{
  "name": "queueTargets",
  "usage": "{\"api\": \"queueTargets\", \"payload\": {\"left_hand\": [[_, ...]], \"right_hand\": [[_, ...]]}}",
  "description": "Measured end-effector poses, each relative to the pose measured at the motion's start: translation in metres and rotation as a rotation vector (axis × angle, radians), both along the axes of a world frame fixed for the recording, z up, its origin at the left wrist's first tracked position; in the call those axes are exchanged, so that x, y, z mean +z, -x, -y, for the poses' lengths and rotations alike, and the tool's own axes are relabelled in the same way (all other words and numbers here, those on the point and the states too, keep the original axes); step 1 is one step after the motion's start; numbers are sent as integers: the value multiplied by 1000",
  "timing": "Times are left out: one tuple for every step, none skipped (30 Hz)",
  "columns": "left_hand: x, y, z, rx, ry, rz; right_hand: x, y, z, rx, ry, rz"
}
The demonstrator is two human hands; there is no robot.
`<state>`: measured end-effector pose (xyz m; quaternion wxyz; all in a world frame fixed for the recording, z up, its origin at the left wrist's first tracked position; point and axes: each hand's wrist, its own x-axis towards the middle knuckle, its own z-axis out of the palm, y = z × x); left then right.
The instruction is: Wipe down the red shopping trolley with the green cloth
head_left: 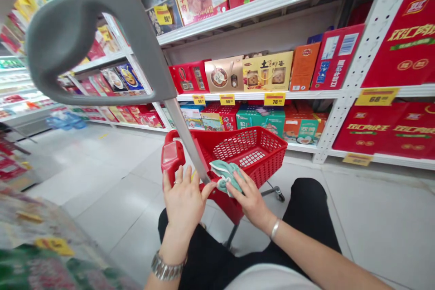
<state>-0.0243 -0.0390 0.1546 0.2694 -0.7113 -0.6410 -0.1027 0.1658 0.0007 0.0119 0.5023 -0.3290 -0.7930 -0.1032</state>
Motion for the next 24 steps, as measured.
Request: {"api": "queueTargets", "payload": {"left_hand": [[0, 0, 0, 3, -2, -12], [0, 1, -1, 6, -1, -22], [0, 1, -1, 9, 4, -27], [0, 1, -2, 10, 9, -29], [0, 1, -2, 11, 14, -28], [1, 1, -2, 12, 20, -25], [1, 0, -3, 14, 25, -21], [2, -1, -3, 17, 30, -18], [3, -2, -3, 18, 36, -15], [4, -4, -2, 18, 42, -13], [5, -5, -2, 16, 48, -13], [6, -7, -2, 10, 56, -13], [6, -10, -1, 2, 65, -11], [6, -12, -1, -5, 73, -8], [6, -14, 0, -12, 77, -2], [5, -17, 0, -17, 77, 5], [4, -19, 0, -20, 73, 14], [4, -21, 0, -22, 67, 23], [3, -23, 0, -23, 61, 32], [2, -25, 0, -23, 60, 40], [2, -26, 0, -23, 63, 47], [2, -28, 0, -20, 70, 51], [2, -29, 1, -16, 79, 52], [3, -30, 1, -12, 89, 51]], "right_hand": [[-4, -2, -2, -8, 12, 4], [-8, -5, -6, -19, 26, 5], [-11, -8, -10, -32, 39, 1], [-15, -12, -14, -47, 51, -6], [-19, -16, -20, -63, 62, -17], [-22, -21, -26, -75, 71, -29], [-26, -26, -33, -83, 80, -40], [-30, -32, -40, -87, 92, -50], [-33, -38, -48, -94, 112, -60], [-35, -44, -56, -107, 143, -73], [-36, -50, -64, -128, 183, -89], [-36, -54, -71, -155, 231, -109], [-35, -57, -77, -185, 285, -130], [-32, -58, -83, -210, 339, -148], [-29, -57, -86, -223, 385, -161], [-24, -54, -86, -221, 422, -167], [-18, -48, -84, -203, 446, -170], [-12, -41, -79, -170, 455, -169], [-5, -33, -71, -126, 449, -164], [2, -24, -61, -80, 431, -157], [9, -15, -51, -36, 406, -148], [15, -8, -40, 2, 378, -137], [21, -1, -31, 32, 354, -123], [26, 3, -24, 54, 334, -108]]}}
